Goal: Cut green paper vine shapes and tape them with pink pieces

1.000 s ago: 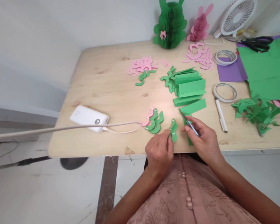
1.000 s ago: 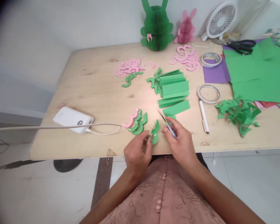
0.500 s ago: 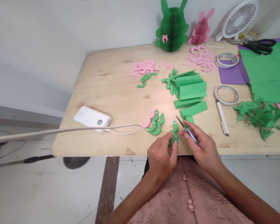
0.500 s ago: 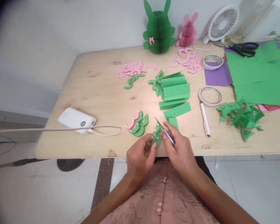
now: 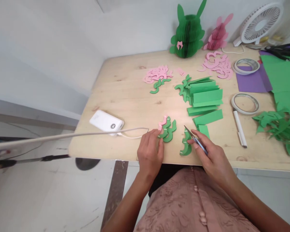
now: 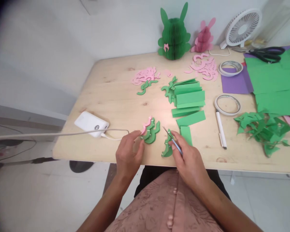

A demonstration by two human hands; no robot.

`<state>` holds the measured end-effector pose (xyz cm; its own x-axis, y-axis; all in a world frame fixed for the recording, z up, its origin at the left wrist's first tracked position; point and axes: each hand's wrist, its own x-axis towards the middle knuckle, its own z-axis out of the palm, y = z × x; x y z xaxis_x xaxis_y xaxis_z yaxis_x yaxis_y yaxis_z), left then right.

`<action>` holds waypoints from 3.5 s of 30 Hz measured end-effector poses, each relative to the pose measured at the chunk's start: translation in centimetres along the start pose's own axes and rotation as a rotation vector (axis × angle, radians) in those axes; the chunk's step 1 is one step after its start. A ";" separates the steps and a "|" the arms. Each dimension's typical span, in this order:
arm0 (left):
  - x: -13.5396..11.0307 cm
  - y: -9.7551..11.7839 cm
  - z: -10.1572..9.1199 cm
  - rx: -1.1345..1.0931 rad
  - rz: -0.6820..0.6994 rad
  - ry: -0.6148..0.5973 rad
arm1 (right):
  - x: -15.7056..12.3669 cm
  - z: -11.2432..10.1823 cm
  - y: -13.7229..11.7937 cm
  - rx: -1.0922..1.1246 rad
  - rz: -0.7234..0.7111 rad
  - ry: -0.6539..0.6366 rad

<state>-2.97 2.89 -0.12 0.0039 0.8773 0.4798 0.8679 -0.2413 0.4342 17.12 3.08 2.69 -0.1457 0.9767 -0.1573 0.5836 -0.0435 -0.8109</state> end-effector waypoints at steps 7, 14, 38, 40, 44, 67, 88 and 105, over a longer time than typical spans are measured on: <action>0.5 -1.7 0.5 0.126 -0.038 -0.052 | 0.0 0.1 -0.4 -0.003 0.007 -0.008; 0.8 -2.5 1.0 0.137 -0.083 -0.079 | 0.0 0.1 -0.4 0.002 0.019 -0.018; 0.9 -2.8 1.2 -0.114 -0.321 -0.022 | 0.4 -0.2 -0.6 0.101 -0.018 -0.031; 1.0 -2.7 1.1 -0.118 -0.334 -0.023 | 0.4 -0.3 -0.5 0.105 -0.012 -0.034; 1.1 -2.6 1.1 -0.122 -0.352 -0.019 | 0.4 -0.3 -0.1 0.109 -0.020 -0.041; 0.9 -2.6 1.2 -0.092 -0.307 -0.024 | 0.4 -0.4 -0.3 0.110 -0.023 -0.076; -1.9 4.0 1.7 -0.195 0.104 -0.173 | 0.1 -1.0 -0.1 0.088 -0.027 -0.051; -1.9 4.4 2.2 -0.301 -0.066 -0.140 | 0.3 -0.4 0.2 0.026 -0.052 -0.059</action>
<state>1.91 1.07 -0.83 0.0390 0.9386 0.3428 0.6830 -0.2755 0.6765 17.56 3.46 2.72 -0.2221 0.9639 -0.1471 0.5535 0.0004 -0.8328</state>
